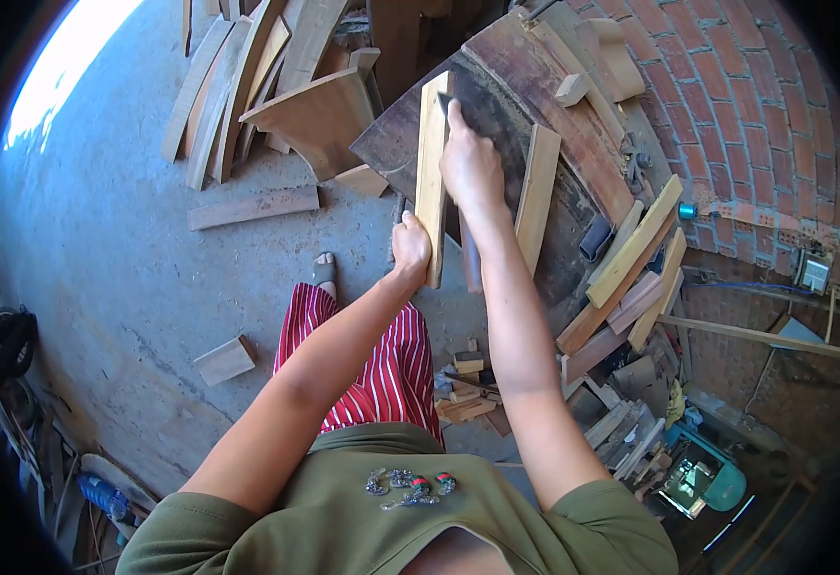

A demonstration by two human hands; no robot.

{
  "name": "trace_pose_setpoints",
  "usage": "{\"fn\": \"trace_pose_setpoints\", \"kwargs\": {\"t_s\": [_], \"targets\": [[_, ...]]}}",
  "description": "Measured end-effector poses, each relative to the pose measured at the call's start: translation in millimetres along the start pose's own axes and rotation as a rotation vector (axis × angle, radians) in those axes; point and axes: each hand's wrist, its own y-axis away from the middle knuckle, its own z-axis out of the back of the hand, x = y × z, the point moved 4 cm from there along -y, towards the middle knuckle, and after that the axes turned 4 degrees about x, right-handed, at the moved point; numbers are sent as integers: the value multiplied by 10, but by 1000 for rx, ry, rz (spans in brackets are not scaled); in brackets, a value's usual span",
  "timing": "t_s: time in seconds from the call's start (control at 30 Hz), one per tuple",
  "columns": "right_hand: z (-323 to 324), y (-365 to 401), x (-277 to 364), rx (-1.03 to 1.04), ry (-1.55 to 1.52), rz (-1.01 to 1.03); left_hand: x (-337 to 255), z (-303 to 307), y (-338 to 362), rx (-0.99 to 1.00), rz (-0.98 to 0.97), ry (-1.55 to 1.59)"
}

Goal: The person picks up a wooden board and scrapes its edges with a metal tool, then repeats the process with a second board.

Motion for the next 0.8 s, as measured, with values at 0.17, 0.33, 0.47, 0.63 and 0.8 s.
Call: {"fn": "trace_pose_setpoints", "kwargs": {"t_s": [0.17,0.33,0.47,0.63,0.8], "targets": [[-26,214,-22,70,13,-12,16,12,-9,41,3,-11],[70,-183,14,-34,-41,12,40,-13,-51,32,-4,9],[-25,277,-35,112,48,-24,68,5,-64,-32,64,3],[38,-299,-2,-48,-11,66,-63,26,83,43,90,23],[36,173,26,88,53,-17,-25,12,41,9,10,1]]}}
